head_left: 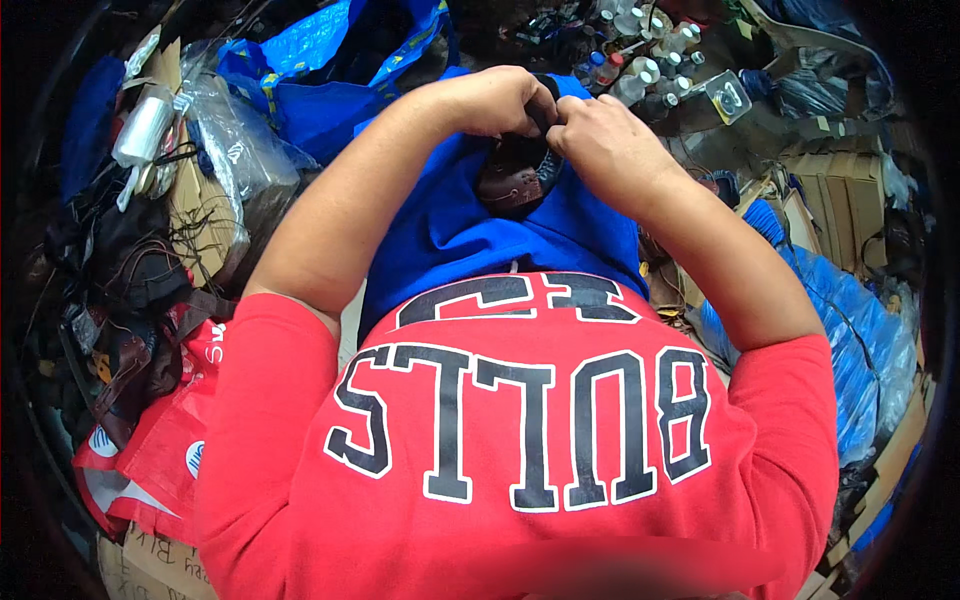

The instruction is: Hand-stitching or sewing a leather shoe component using a needle and thread.

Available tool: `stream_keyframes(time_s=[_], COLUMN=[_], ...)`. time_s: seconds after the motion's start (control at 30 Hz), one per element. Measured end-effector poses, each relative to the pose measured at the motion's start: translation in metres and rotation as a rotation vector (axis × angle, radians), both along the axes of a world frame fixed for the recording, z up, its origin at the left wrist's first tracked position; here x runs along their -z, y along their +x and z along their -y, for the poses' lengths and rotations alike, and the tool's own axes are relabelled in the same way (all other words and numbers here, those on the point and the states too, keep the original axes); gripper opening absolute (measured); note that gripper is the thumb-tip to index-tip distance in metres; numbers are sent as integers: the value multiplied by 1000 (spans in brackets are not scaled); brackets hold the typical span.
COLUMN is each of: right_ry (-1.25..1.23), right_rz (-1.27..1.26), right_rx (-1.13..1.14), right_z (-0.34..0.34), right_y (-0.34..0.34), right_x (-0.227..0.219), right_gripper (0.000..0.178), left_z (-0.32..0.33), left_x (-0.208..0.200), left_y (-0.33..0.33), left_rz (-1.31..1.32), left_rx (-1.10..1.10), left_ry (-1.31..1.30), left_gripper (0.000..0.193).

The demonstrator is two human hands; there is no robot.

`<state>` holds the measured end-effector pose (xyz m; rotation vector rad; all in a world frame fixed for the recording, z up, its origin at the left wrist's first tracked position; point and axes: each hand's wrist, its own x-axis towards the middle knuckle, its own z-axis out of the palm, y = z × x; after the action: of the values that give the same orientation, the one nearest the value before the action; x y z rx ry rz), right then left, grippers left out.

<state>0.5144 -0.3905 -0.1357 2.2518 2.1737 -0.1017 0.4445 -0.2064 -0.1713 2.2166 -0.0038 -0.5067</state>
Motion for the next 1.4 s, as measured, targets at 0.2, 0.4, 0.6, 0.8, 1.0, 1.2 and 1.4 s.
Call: stream_keyframes(time_s=[0.2, 0.4, 0.6, 0.8, 1.0, 1.2, 1.4], right_ry=[-39, -535, 129, 743, 575, 656, 281], right_rz=[-742, -1430, -911, -2794, -2635, -2377, -1985], right_rx=[391, 596, 960, 644, 730, 868, 1155], right_z=[-2, 35, 46, 22, 51, 91, 137], right_y=[21, 61, 93, 83, 79, 97, 117], right_x=[15, 23, 62, 86, 87, 100, 110], right_gripper=[20, 35, 34, 46, 52, 51, 34], left_z=[16, 15, -41, -24, -20, -38, -94], left_x=[6, 9, -28, -7, 10, 42, 41], left_y=[-28, -80, -114, -85, -82, -102, -141], left_rz=[622, 350, 141, 415, 338, 250, 194], left_rx=[-467, -375, -464, -899, -1049, -1108, -1100], left_ry=[355, 153, 400, -1482, -1797, -1651, -724], left_gripper=[46, 35, 26, 42, 48, 47, 44])
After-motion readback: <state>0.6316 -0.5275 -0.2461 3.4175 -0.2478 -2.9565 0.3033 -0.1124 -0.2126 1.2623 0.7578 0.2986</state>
